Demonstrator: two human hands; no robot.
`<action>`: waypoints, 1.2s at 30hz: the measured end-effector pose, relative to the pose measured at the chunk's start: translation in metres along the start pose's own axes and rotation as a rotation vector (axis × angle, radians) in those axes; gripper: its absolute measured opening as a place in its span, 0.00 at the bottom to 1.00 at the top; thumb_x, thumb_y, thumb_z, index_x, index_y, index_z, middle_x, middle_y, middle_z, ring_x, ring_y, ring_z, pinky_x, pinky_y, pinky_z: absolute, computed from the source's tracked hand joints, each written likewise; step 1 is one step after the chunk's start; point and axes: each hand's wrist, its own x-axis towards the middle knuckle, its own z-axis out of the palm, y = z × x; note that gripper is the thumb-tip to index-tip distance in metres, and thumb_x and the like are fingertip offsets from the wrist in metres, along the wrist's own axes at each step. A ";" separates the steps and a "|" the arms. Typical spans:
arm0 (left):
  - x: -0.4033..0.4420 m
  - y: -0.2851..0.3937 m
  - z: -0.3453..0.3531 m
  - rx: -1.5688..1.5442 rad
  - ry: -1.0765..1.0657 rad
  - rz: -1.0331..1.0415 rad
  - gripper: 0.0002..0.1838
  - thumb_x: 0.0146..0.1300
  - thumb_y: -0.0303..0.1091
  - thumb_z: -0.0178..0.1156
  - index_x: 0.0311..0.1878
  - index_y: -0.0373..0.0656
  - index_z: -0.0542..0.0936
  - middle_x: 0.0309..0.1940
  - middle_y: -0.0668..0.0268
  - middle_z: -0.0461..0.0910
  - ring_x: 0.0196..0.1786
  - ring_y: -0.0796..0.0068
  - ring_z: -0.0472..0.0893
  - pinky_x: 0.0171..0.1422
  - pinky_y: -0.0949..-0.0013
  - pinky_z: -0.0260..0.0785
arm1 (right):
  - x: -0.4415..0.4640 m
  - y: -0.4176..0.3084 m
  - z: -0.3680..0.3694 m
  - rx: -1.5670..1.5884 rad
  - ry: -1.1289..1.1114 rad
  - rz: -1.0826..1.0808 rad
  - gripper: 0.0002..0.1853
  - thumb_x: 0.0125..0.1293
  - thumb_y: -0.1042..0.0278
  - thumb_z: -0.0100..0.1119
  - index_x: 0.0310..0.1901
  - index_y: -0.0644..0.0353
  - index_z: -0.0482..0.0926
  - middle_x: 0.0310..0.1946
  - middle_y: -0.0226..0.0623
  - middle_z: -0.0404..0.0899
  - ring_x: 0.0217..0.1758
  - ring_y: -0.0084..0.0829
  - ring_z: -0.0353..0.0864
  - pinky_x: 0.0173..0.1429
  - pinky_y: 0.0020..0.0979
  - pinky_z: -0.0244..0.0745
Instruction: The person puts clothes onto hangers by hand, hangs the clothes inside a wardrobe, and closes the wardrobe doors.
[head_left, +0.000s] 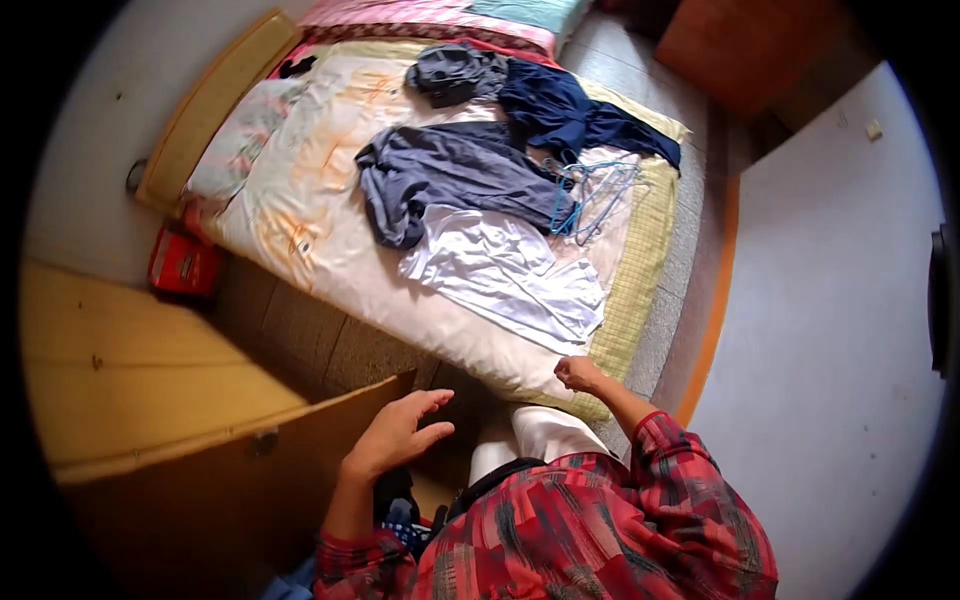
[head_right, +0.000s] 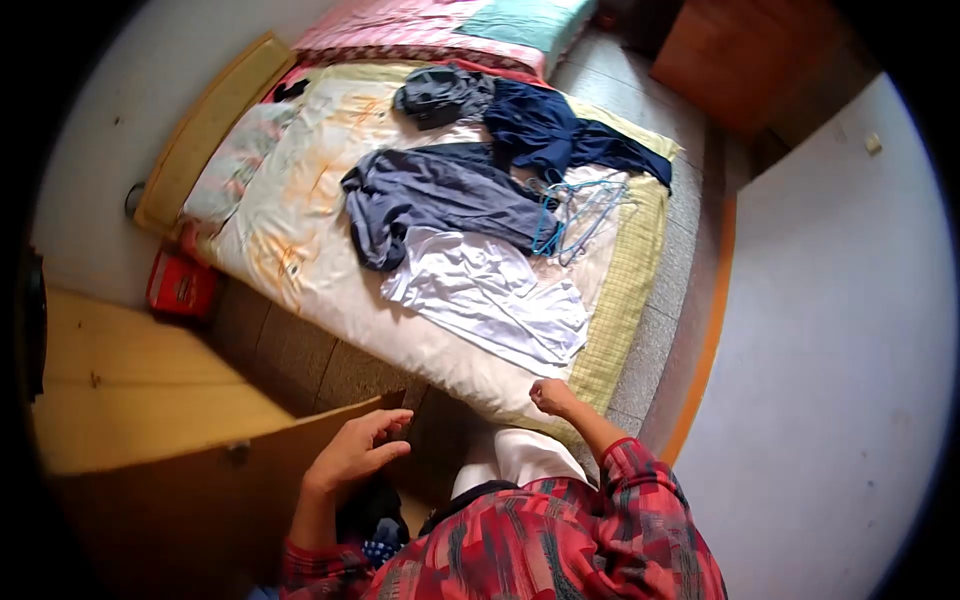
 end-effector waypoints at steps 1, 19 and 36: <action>0.008 -0.001 -0.001 0.024 -0.019 -0.002 0.24 0.54 0.36 0.64 0.54 0.38 0.73 0.46 0.54 0.77 0.47 0.61 0.78 0.51 0.67 0.70 | 0.007 -0.001 -0.005 0.068 0.018 0.004 0.10 0.56 0.65 0.54 0.34 0.59 0.81 0.25 0.42 0.81 0.24 0.36 0.81 0.35 0.35 0.77; 0.115 -0.040 -0.006 -0.301 -0.038 -0.425 0.23 0.57 0.31 0.61 0.56 0.37 0.72 0.49 0.57 0.77 0.49 0.70 0.78 0.52 0.70 0.70 | 0.324 0.045 -0.171 0.250 0.917 0.124 0.13 0.58 0.62 0.50 0.37 0.58 0.81 0.28 0.44 0.81 0.33 0.36 0.82 0.43 0.34 0.75; 0.170 -0.056 0.009 -0.406 -0.048 -0.595 0.22 0.57 0.26 0.61 0.56 0.35 0.72 0.47 0.59 0.79 0.48 0.76 0.77 0.54 0.73 0.69 | 0.396 0.025 -0.195 0.132 0.695 0.466 0.18 0.54 0.60 0.61 0.43 0.62 0.76 0.42 0.52 0.78 0.47 0.51 0.78 0.52 0.44 0.72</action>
